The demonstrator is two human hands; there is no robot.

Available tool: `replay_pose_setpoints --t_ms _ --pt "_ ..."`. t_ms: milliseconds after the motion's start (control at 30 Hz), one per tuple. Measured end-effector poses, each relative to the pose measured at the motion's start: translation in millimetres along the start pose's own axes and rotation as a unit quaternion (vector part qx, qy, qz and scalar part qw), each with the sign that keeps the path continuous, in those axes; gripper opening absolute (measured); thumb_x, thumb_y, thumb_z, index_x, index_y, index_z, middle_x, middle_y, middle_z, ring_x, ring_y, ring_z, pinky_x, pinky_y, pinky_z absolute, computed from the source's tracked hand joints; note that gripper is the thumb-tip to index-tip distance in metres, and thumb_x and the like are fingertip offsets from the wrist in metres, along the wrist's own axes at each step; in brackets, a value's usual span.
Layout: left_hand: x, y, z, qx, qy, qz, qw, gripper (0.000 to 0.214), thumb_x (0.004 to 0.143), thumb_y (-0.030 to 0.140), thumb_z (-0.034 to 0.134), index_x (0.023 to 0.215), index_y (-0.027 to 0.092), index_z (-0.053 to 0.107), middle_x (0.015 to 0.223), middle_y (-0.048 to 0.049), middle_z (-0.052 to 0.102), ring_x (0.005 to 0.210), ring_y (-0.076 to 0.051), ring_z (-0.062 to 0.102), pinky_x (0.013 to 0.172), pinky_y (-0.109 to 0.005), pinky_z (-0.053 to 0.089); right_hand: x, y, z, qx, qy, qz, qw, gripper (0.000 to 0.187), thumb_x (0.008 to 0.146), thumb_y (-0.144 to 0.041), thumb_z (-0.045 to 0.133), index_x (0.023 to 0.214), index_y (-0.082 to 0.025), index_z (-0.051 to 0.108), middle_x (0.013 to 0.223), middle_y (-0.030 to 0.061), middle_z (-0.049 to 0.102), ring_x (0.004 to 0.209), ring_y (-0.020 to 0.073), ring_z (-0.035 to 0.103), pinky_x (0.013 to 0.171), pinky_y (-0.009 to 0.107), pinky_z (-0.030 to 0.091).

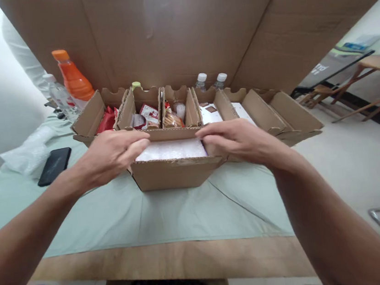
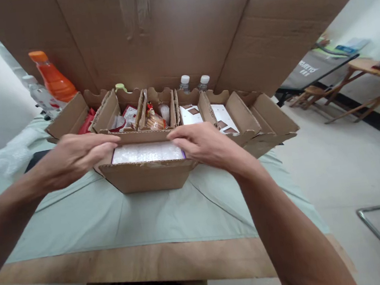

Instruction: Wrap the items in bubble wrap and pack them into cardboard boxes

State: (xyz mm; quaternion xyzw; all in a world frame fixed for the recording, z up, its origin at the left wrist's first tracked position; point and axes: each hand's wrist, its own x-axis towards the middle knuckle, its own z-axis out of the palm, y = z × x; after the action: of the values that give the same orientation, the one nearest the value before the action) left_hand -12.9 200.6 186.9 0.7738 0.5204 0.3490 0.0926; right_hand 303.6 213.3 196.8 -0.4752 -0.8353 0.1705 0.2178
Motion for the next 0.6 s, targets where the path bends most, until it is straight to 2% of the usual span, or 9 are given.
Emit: replay_pose_setpoints --t_ms 33,67,133,233,300,367,467,533,600 --pt "-17 -3 -1.3 -0.032 0.012 0.004 0.999 0.036 0.092 0.053 0.057 0.095 0.024 0.079 0.093 -0.0028 0.08 0.089 -0.022 0.075 0.086 -0.035 0.057 -21 6 0 0.013 0.087 0.016 0.996 0.023 0.096 -0.034 0.058 0.101 -0.027 0.08 0.102 0.0015 0.082 0.095 0.0217 0.075 0.087 0.036 0.054" --pt "-36 -9 1.5 -0.051 0.058 -0.021 0.997 0.034 0.096 0.047 0.055 0.104 0.024 0.078 0.101 -0.0039 0.081 0.094 -0.022 0.074 0.092 -0.037 0.057 -41 14 4 0.03 0.159 0.043 0.986 0.023 0.097 -0.039 0.06 0.102 -0.028 0.079 0.097 0.0023 0.082 0.091 0.0222 0.075 0.087 0.038 0.056" --pt "-71 -22 20.4 -0.091 0.146 -0.104 0.98 0.04 0.094 0.047 0.061 0.123 0.022 0.072 0.112 -0.0078 0.08 0.099 -0.023 0.073 0.097 -0.042 0.058 -72 29 23 0.09 0.222 0.117 0.964 0.024 0.094 -0.044 0.066 0.105 -0.026 0.077 0.096 0.0059 0.082 0.088 0.0231 0.076 0.084 0.039 0.059" --pt "-100 -41 69.0 -0.138 0.065 -0.181 0.972 0.075 0.08 0.054 0.073 0.144 0.019 0.055 0.14 -0.0173 0.068 0.118 -0.032 0.07 0.103 -0.051 0.057 -82 43 73 0.162 0.167 0.16 0.959 0.046 0.084 -0.051 0.072 0.119 -0.022 0.069 0.117 0.0133 0.078 0.102 0.0287 0.075 0.085 0.044 0.061" --pt "-102 -44 98.3 -0.183 0.034 -0.197 0.963 0.078 0.081 0.057 0.071 0.145 0.017 0.051 0.141 -0.0202 0.066 0.124 -0.035 0.068 0.106 -0.053 0.056 -74 42 105 0.192 0.142 0.172 0.956 0.053 0.082 -0.056 0.072 0.121 -0.021 0.065 0.121 0.015 0.077 0.104 0.0312 0.074 0.088 0.047 0.061" --pt "-101 -37 115.8 -0.222 0.038 -0.206 0.952 0.075 0.085 0.058 0.066 0.145 0.017 0.048 0.139 -0.0207 0.066 0.126 -0.034 0.067 0.106 -0.052 0.056 -70 36 124 0.2 0.152 0.19 0.949 0.047 0.084 -0.056 0.068 0.116 -0.021 0.066 0.116 0.0145 0.078 0.101 0.032 0.074 0.089 0.047 0.06" --pt "-122 -14 121.9 -0.233 0.053 -0.208 0.948 0.067 0.089 0.056 0.065 0.144 0.021 0.047 0.141 -0.0182 0.066 0.133 -0.035 0.064 0.112 -0.055 0.053 -100 20 130 0.179 0.168 0.215 0.945 0.032 0.086 -0.051 0.067 0.101 -0.023 0.07 0.105 0.0147 0.079 0.096 0.0363 0.074 0.089 0.052 0.06" --pt "-160 1 118.9 -0.222 0.039 -0.198 0.954 0.063 0.091 0.052 0.067 0.145 0.026 0.049 0.147 -0.0151 0.064 0.141 -0.037 0.058 0.118 -0.056 0.049 -143 6 130 0.168 0.173 0.224 0.944 0.028 0.087 -0.051 0.068 0.096 -0.025 0.072 0.104 0.015 0.08 0.1 0.041 0.073 0.091 0.058 0.059" --pt "-210 10 111.4 -0.209 0.014 -0.196 0.958 0.064 0.093 0.049 0.067 0.151 0.034 0.045 0.151 -0.0115 0.062 0.147 -0.038 0.052 0.12 -0.056 0.048 -185 -12 135 0.162 0.183 0.224 0.944 0.031 0.089 -0.052 0.068 0.105 -0.027 0.075 0.113 0.014 0.079 0.112 0.0431 0.071 0.097 0.062 0.057"
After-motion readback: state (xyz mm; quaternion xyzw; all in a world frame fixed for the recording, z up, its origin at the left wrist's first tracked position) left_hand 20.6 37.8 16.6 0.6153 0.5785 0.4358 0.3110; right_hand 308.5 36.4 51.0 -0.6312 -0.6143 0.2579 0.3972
